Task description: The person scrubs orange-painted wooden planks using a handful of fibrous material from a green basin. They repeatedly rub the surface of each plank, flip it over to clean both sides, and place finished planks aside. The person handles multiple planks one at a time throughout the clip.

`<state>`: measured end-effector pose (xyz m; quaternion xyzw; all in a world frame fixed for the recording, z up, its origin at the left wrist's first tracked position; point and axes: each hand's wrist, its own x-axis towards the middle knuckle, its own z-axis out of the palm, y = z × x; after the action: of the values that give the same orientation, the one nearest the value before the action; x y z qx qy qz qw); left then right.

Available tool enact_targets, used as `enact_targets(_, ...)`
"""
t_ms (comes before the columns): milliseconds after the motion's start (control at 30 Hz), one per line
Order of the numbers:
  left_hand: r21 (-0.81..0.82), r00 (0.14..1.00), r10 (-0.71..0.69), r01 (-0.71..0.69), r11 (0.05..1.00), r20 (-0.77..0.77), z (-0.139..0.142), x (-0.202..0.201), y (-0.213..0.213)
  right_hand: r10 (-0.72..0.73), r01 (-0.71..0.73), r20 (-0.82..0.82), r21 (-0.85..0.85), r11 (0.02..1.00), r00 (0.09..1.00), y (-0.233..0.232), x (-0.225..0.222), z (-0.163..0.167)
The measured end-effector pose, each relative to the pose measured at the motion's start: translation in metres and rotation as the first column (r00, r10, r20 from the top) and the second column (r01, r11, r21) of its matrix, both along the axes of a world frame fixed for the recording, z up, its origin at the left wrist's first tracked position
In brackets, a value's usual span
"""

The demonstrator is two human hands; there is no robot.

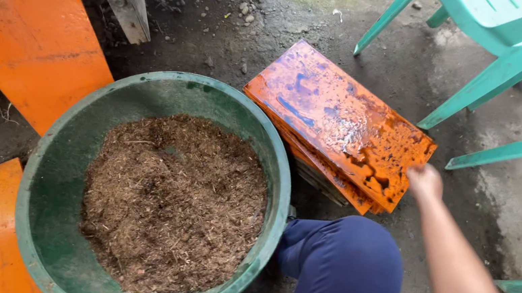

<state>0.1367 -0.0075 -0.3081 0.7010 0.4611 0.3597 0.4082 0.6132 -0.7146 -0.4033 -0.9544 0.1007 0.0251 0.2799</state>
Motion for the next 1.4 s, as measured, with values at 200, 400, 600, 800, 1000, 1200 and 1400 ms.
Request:
enact_targets(200, -0.14, 0.964, -0.248, 0.26, 0.955, 0.093, 0.007, 0.089, -0.04, -0.313, 0.461, -0.364, 0.453, 0.763, 0.877, -0.002, -0.076, -0.048)
enact_targets(400, -0.006, 0.945, -0.267, 0.27, 0.963, -0.189, -0.023, 0.106, -0.055, -0.37, 0.63, -0.51, 0.607, 0.485, 0.776, 0.018, -0.076, -0.041)
enact_targets(600, 0.002, 0.889, -0.261, 0.282, 0.959, -0.375, -0.047, 0.085, -0.044, -0.34, 0.718, -0.633, 0.602, 0.348, 0.695, 0.028, -0.08, -0.038)
enact_targets(800, -0.011, 0.847, -0.281, 0.31, 0.951, -0.45, -0.049, 0.085, -0.044, -0.293, 0.646, -0.587, 0.587, 0.488, 0.754, 0.026, -0.075, -0.047)
enact_targets(1000, -0.061, 0.826, -0.282, 0.29, 0.955, -0.489, -0.035, 0.096, -0.051, -0.246, 0.574, -0.533, 0.629, 0.525, 0.809, 0.026, -0.077, -0.044)
enact_targets(1200, -0.159, 0.79, -0.321, 0.279, 0.947, -0.523, -0.029, 0.102, -0.054, -0.145, 0.507, -0.499, 0.74, 0.441, 0.854, 0.025, -0.088, -0.022)
enact_targets(1400, -0.124, 0.809, -0.323, 0.302, 0.945, -0.491, -0.024, 0.091, -0.055, -0.025, 0.535, -0.565, 0.765, 0.359, 0.825, 0.036, -0.084, 0.004)
